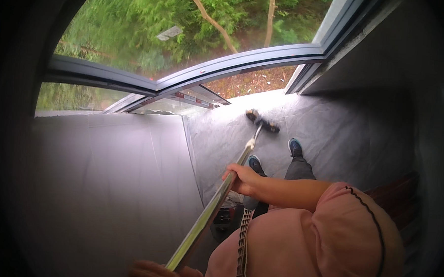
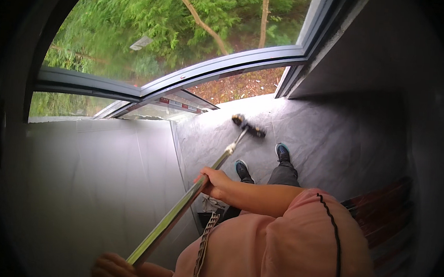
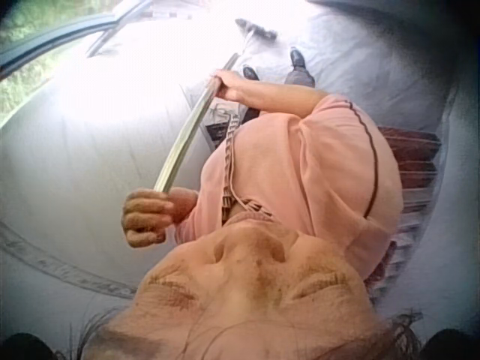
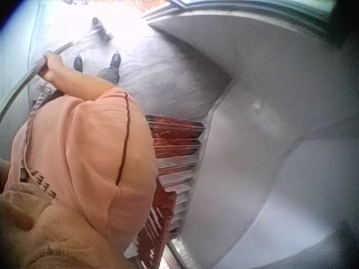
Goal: The person mops a tiled floor and a red marble staircase using a long-handled mop. They move the mop back and forth across the landing and then descend the stairs while continuing to mop each step.
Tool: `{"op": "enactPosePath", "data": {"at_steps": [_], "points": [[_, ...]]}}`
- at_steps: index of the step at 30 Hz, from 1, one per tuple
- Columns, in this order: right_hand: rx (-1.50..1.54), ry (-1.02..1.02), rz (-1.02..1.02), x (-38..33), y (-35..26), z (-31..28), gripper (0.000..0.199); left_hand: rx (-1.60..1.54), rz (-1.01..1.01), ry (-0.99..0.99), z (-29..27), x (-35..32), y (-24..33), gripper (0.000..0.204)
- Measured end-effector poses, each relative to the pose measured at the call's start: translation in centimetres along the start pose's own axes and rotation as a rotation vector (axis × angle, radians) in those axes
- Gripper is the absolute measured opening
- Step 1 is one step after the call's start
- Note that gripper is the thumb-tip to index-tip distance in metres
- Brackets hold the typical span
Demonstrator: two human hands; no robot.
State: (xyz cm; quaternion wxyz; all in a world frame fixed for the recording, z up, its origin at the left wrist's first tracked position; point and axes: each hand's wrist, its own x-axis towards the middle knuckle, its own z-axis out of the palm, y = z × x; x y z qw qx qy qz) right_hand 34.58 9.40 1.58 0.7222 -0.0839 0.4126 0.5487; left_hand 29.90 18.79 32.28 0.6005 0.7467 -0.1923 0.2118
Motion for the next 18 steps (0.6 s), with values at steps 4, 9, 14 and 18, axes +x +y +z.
{"op": "enactPosePath", "data": {"at_steps": [4,9,14,18], "points": [[0.001,0.253,-0.012,1.0,-2.7,-3.9,0.006,-0.028,-0.206,0.068,5.9,0.8,-2.8,0.016],[-0.132,0.316,-0.24,2.3,-10.8,-5.8,0.007,0.018,-0.292,0.157,9.8,-1.6,-8.2,0.017],[-0.271,0.178,-0.342,4.6,-17.8,-4.0,0.007,0.169,-0.25,0.082,11.1,-5.0,-10.8,0.013],[-0.216,0.063,-0.339,4.3,-17.8,-0.4,0.009,0.376,-0.308,0.198,11.4,-4.3,-7.6,0.012]]}}
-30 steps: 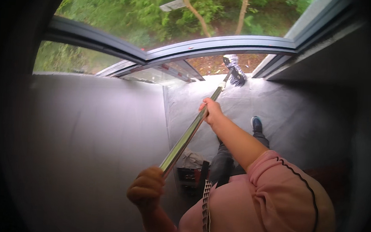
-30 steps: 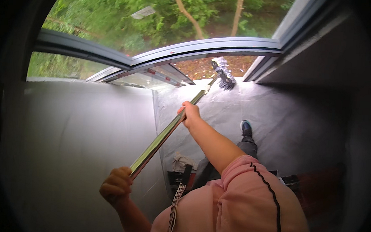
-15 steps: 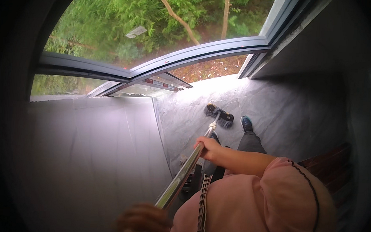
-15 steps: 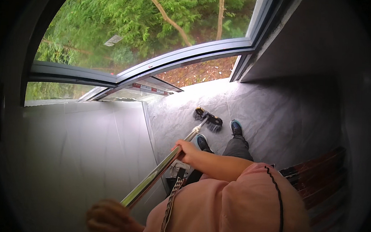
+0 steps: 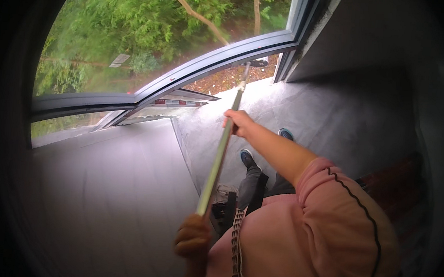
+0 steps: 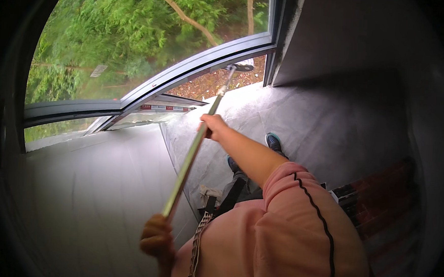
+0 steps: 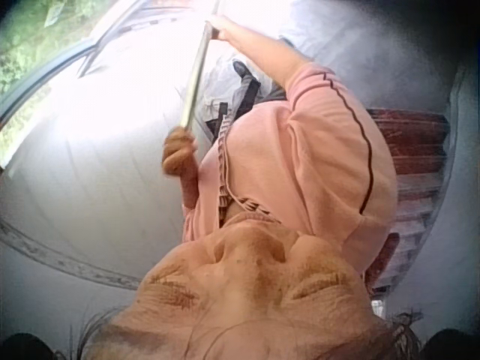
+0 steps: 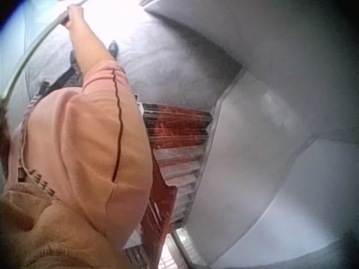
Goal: The person mops a tiled floor and a red marble staircase using a long-handled mop. They move the mop back and forth across the landing and then descend the stairs while continuing to mop each step.
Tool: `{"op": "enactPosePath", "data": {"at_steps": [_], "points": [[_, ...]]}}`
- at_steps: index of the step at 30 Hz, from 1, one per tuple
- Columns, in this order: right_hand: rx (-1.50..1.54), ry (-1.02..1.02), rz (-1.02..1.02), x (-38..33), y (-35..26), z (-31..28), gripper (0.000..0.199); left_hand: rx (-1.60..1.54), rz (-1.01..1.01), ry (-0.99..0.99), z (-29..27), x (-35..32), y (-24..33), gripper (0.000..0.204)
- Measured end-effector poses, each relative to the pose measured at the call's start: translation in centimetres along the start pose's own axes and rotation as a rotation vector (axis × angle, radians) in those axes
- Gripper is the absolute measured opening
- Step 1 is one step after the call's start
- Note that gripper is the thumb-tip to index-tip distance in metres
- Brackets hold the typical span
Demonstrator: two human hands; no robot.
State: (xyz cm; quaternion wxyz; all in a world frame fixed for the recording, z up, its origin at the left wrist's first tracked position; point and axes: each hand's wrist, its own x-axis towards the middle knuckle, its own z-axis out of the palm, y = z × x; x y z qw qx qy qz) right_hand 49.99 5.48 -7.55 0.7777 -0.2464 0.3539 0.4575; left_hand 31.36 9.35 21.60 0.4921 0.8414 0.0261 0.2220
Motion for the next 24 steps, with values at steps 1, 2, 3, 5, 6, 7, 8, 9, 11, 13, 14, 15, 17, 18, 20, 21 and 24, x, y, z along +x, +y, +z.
{"op": "enactPosePath", "data": {"at_steps": [1,2,3,5,6,7,8,9,11,13,14,15,17,18,20,21,24], "points": [[0.043,-0.078,-0.007,-1.0,0.1,1.1,0.009,0.121,-0.001,0.131,-1.3,-0.4,1.0,0.013],[0.201,-0.12,0.02,-2.3,0.5,2.5,0.008,0.24,-0.001,0.262,-2.6,-0.5,1.9,0.013],[0.352,-0.168,0.066,-3.8,1.4,4.2,0.009,0.151,0.048,0.268,-3.3,0.8,3.4,0.011],[0.541,-0.259,0.267,-7.0,3.4,7.6,0.007,-0.2,0.189,0.16,-4.6,3.5,8.1,0.009],[0.553,-0.284,0.282,-8.1,3.0,7.7,0.006,-0.222,0.214,0.169,-5.2,4.1,8.3,0.009],[0.565,-0.308,0.295,-9.1,2.5,7.6,0.006,-0.247,0.239,0.179,-6.0,4.5,8.4,0.01],[0.576,-0.331,0.305,-10.1,2.2,7.5,0.006,-0.274,0.265,0.188,-6.9,4.7,8.2,0.011],[0.602,-0.327,0.337,-11.6,2.0,6.9,0.006,-0.306,0.245,0.23,-7.8,4.8,8.0,0.012],[0.635,-0.263,0.37,-13.3,3.1,5.2,0.004,-0.375,0.201,0.327,-10.0,4.5,6.8,0.014],[0.569,-0.209,0.345,-13.7,5.3,3.5,0.006,-0.374,0.021,0.281,-14.6,2.3,4.6,0.01],[0.54,-0.164,0.288,-13.4,6.1,2.3,0.006,-0.478,-0.002,0.19,-15.9,1.7,1.6,0.014],[0.522,-0.127,0.24,-13.2,6.9,0.9,0.007,-0.582,-0.023,0.094,-17.1,1.1,-1.3,0.023],[0.401,0.008,0.162,-13.1,8.6,-1.7,0.009,-0.806,-0.16,0.282,-15.0,-0.8,-4.6,0.038],[0.456,0.075,0.122,-12.1,9.5,-4.2,0.01,-0.765,-0.259,0.317,-13.3,-1.3,-6.1,0.039],[0.465,0.286,0.069,-11.6,9.7,-7.7,0.009,-0.896,-0.423,0.241,-11.4,-2.4,-9.6,0.037],[0.504,0.262,-0.011,-10.6,10.9,-10.3,0.011,-1.075,-0.483,0.125,-11.1,-3.0,-11.6,0.034],[0.512,0.489,-0.158,-9.4,15.2,-13.9,0.009,-1.074,-0.719,-0.043,-11.1,-4.3,-16.9,0.021]]}}
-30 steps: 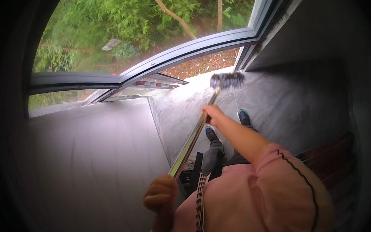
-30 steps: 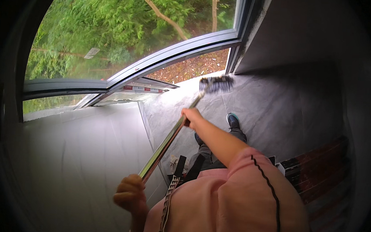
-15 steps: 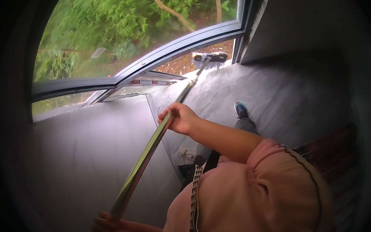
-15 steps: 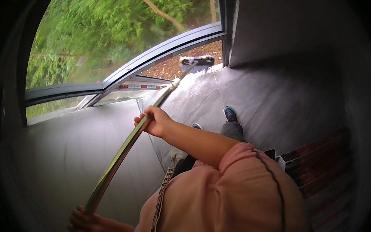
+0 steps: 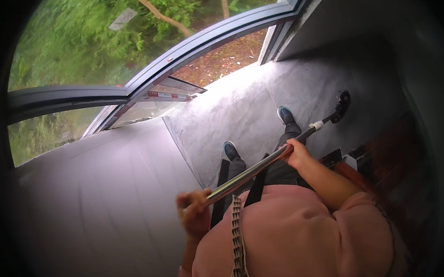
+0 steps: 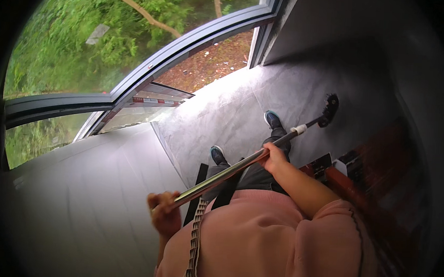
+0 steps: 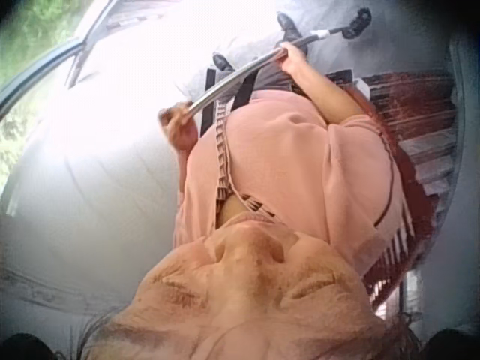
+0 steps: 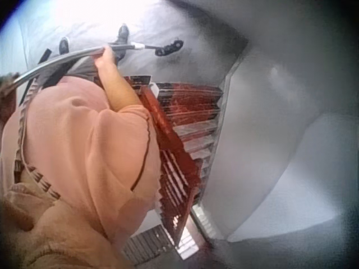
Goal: The person mops a tiled floor and a red marble staircase using a long-handled mop. They move the mop back and forth across the landing and then descend the stairs while continuing to mop each step.
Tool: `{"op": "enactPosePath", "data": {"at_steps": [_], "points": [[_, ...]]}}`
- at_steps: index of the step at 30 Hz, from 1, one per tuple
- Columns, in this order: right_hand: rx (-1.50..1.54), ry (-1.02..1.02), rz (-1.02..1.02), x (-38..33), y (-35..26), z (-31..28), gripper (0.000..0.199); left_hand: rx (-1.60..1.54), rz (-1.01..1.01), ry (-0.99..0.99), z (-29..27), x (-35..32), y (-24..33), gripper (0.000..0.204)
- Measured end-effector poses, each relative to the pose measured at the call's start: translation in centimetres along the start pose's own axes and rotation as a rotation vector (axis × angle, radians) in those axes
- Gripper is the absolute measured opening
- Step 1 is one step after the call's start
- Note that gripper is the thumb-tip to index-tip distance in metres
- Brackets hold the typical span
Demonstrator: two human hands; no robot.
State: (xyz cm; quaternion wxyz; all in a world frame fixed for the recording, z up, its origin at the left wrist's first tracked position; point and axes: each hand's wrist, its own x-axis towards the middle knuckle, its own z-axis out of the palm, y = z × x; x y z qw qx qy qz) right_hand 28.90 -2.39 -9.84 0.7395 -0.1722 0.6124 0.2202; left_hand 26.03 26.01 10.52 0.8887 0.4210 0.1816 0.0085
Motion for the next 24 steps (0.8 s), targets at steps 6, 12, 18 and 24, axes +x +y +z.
{"op": "enactPosePath", "data": {"at_steps": [6,12,18,24], "points": [[0.273,0.333,-0.295,6.6,2.5,-5.7,0.013,0.073,-0.421,-0.039,-1.9,3.0,-4.2,0.012],[0.188,0.224,-0.024,14.0,8.1,-5.7,0.014,0.389,-0.352,-0.1,-0.2,5.8,-2.3,0.01],[0.065,-0.006,-0.022,5.5,12.2,15.2,0.01,0.812,0.266,-0.066,6.3,8.7,9.1,0.008],[0.317,-0.538,0.03,4.0,9.5,25.9,0.009,0.987,0.566,-0.62,12.7,5.5,8.8,0.022]]}}
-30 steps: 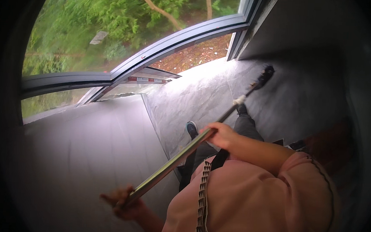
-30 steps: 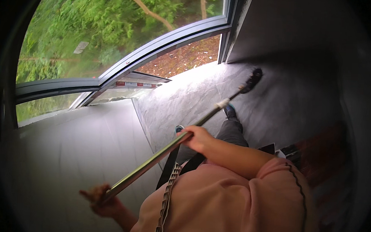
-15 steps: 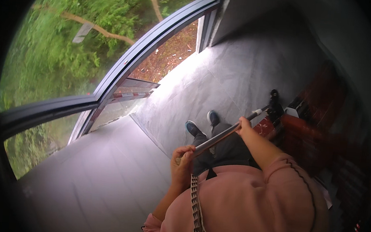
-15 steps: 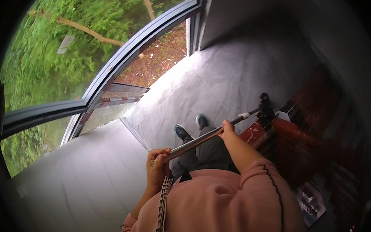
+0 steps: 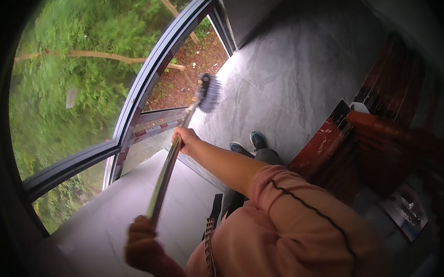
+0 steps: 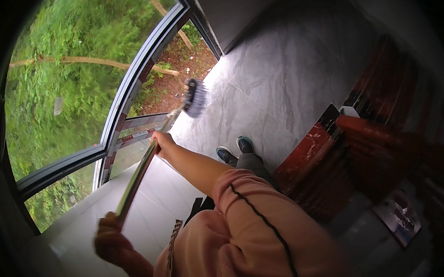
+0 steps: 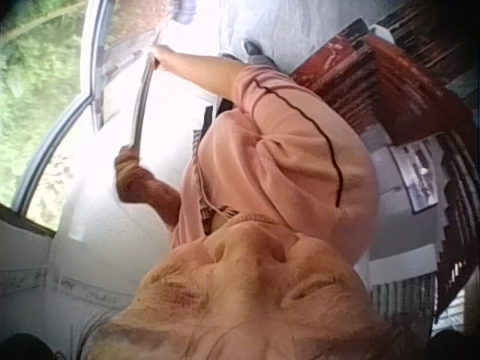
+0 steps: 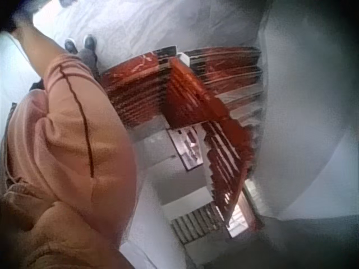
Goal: The person mops a tiled floor and a red marble staircase using a long-handled mop. They move the mop back and forth across the landing and then descend the stairs while continuing to mop each step.
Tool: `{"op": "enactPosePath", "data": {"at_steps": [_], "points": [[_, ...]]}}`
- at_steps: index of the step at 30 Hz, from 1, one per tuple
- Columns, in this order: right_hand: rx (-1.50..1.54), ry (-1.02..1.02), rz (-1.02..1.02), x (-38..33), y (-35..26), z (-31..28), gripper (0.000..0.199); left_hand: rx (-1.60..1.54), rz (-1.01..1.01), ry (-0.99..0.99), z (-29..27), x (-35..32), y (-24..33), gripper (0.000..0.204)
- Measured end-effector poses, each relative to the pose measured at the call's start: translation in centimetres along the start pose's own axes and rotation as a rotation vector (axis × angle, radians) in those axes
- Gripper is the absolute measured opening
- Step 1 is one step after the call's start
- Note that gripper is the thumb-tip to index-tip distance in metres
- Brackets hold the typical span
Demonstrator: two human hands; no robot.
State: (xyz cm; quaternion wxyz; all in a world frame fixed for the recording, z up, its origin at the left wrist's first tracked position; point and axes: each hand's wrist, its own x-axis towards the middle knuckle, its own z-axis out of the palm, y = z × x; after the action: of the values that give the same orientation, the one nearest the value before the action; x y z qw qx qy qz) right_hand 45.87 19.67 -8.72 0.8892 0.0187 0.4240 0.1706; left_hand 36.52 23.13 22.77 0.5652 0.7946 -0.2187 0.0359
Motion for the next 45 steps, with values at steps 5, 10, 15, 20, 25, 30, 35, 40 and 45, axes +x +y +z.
{"op": "enactPosePath", "data": {"at_steps": [5,10,15,20,25,30,35,40,45], "points": [[-0.208,-0.055,0.02,-1.9,0.8,3.7,0.015,0.233,0.226,-0.09,-1.8,-2.6,1.9,0.015],[-0.151,-0.095,-0.001,-9.5,0.8,6.1,0.018,-0.196,0.115,0.289,-7.6,-1.9,5.3,0.012],[-0.141,0.157,-0.105,-12.5,-0.8,0.2,0.017,-0.561,-0.128,0.407,-10.7,-2.2,0.3,0.019],[-0.301,0.491,-0.233,-10.3,-4.3,-10.4,0.018,0.231,-0.275,0.282,-6.4,-4.7,-10.8,0.023],[0.058,0.649,-0.316,-2.1,-6.8,-33.9,0.015,-0.789,-0.816,-0.192,-0.3,-6.3,-16.1,0.02],[0.043,0.7,-0.234,-3.5,-1.5,-23.1,0.009,-0.481,-0.719,-0.243,-4.3,-5.0,-15.1,0.013],[-0.086,0.278,-0.187,0.9,4.8,-9.3,0.01,-0.314,-0.205,-0.12,-11.4,2.2,-11.0,0.006],[-0.01,-0.047,-0.07,3.1,3.4,1.5,0.014,-0.209,0.234,-0.212,-9.1,4.4,-4.9,0.016],[0.076,-0.199,-0.054,3.6,2.2,5.0,0.018,-0.013,0.412,-0.575,-7.3,4.4,-3.1,0.012]]}}
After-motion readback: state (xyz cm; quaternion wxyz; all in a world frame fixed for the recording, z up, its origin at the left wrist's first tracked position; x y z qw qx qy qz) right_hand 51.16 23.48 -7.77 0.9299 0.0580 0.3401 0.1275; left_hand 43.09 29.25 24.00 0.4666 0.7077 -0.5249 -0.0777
